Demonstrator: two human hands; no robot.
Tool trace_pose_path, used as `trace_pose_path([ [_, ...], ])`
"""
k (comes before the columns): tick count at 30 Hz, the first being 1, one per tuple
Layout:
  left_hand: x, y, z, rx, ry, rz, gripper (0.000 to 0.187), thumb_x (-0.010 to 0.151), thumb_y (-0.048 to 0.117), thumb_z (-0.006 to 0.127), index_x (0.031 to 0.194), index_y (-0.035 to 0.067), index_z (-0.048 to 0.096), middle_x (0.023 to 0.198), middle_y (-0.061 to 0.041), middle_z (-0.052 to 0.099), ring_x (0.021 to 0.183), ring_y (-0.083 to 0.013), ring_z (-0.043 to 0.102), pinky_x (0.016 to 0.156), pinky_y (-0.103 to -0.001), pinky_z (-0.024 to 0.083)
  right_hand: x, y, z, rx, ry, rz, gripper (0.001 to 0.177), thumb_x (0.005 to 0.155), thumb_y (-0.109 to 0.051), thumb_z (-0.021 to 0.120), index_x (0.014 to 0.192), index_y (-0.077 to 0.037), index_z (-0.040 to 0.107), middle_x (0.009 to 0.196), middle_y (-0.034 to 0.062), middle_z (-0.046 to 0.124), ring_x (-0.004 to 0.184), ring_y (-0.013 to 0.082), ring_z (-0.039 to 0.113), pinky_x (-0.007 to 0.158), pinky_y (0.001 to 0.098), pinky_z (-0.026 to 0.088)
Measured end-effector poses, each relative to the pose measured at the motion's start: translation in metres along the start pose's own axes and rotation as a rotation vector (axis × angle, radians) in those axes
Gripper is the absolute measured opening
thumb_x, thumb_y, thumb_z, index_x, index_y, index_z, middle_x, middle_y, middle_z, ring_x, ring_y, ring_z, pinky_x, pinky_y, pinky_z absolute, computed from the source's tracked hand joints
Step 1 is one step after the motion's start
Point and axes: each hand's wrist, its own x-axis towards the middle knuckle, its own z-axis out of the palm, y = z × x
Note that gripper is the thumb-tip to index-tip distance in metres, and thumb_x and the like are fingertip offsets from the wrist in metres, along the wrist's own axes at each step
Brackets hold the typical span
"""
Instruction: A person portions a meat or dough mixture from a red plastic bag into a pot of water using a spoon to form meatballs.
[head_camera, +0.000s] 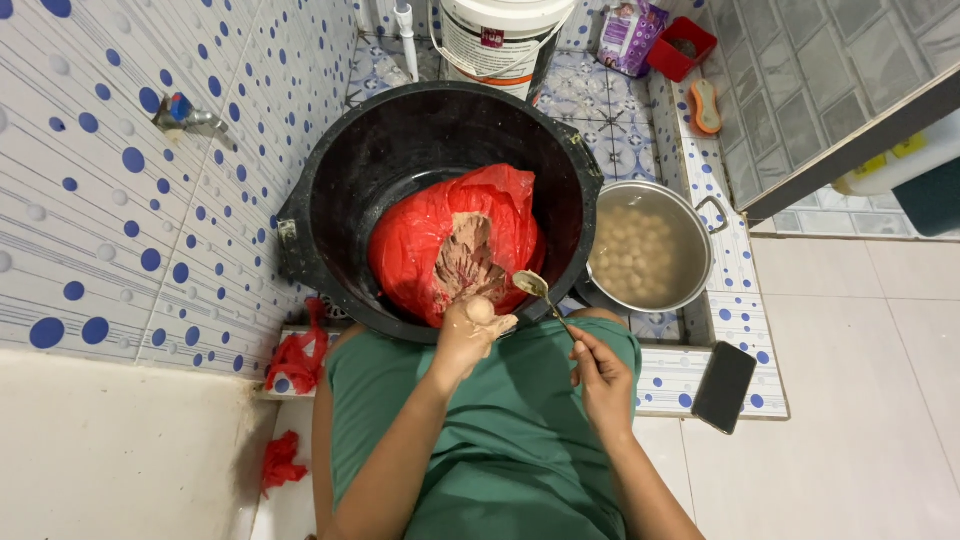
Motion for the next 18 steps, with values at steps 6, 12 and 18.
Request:
trace_pose_path([
  [6, -0.02, 0.077, 0.01, 0.011, -0.026, 0.015, 0.033, 0.075, 0.012, 0.093, 0.067, -0.004, 0.065, 0.053, -0.007, 0.059, 0.047, -0.0092, 0.045, 0.032, -0.022, 0.035, 0.002, 0.005, 0.002, 0.085, 0.016, 0.12, 0.027, 0.101, -0.002, 0.058, 0.124, 0.002, 0.072, 0.074, 0.0092, 0.061, 0.05, 0.0097, 0.047, 0.046, 0.0271, 0.047],
  [12, -0.012, 0.051, -0.002, -0.259, -0.061, -0.164, 0.034, 0.103, 0.031, 0.062, 0.08, 0.006, 0.063, 0.057, -0.006, 0.048, 0.043, -0.0097, 0.043, 0.03, -0.016, 0.027, 0.001, 0.004, 0.006, 0.267, 0.014, 0.262, 0.029, 0.101, -0.002, 0.057, 0.125, 0.009, 0.067, 0.074, 0.012, 0.06, 0.051, 0.0076, 0.04, 0.045, 0.026, 0.045],
  [18, -0.018, 0.067, -0.001, -0.143, -0.102, -0.095, 0.036, 0.077, 0.007, 0.089, 0.105, -0.004, 0.069, 0.078, -0.015, 0.077, 0.075, -0.0148, 0.073, 0.065, -0.027, 0.061, 0.001, 0.009, 0.005, 0.288, 0.001, 0.276, 0.029, 0.101, -0.002, 0.058, 0.126, 0.009, 0.067, 0.075, 0.0133, 0.061, 0.05, 0.0072, 0.039, 0.045, 0.0268, 0.046],
])
